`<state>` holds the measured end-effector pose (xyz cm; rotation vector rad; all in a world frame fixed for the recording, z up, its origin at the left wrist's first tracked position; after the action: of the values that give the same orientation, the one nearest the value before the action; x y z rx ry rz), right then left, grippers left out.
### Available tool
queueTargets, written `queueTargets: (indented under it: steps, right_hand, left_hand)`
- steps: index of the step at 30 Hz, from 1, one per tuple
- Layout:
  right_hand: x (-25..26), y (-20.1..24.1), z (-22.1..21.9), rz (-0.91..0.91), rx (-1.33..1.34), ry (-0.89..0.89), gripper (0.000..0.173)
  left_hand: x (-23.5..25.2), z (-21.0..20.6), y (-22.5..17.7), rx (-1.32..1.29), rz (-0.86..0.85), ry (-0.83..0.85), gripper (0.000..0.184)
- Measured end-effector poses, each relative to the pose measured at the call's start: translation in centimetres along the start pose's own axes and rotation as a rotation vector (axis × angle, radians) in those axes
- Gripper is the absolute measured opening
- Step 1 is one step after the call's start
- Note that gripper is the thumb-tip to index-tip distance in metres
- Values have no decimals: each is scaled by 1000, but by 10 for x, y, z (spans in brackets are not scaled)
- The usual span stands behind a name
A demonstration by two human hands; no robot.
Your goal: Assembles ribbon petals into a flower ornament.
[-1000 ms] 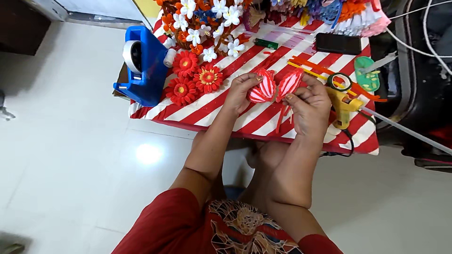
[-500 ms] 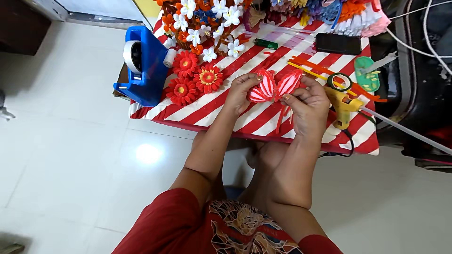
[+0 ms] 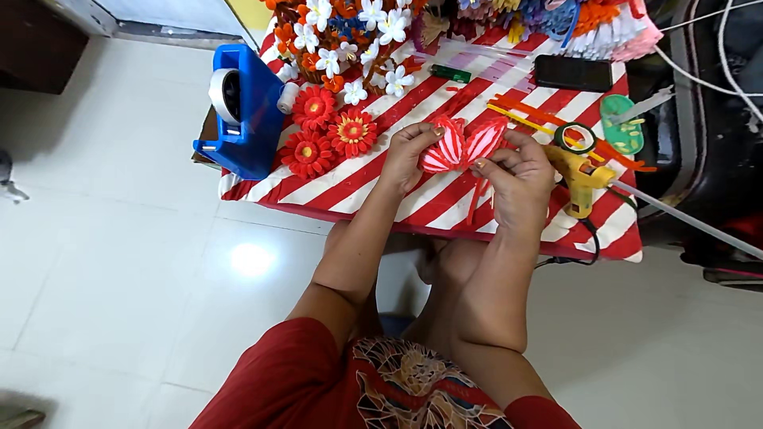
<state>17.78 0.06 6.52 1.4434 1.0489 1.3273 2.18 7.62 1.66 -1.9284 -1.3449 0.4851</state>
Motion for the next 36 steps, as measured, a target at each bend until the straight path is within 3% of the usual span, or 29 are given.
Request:
queueTargets:
  steps: [36]
  right_hand:
    - [0, 0, -6, -57, -49, 0, 48]
  left_hand:
    - [-2, 0, -6, 101, -80, -38, 14]
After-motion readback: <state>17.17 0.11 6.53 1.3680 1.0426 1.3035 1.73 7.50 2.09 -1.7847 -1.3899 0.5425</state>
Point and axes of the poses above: each hand's wrist, its own x-axis towards the middle knuckle, its own z-axis out of the back of the hand, y = z × x, the point moved 8 cm from there along x, towards the middle knuckle, and after that the axes turned 12 degrees about y, right-handed, at the moved point
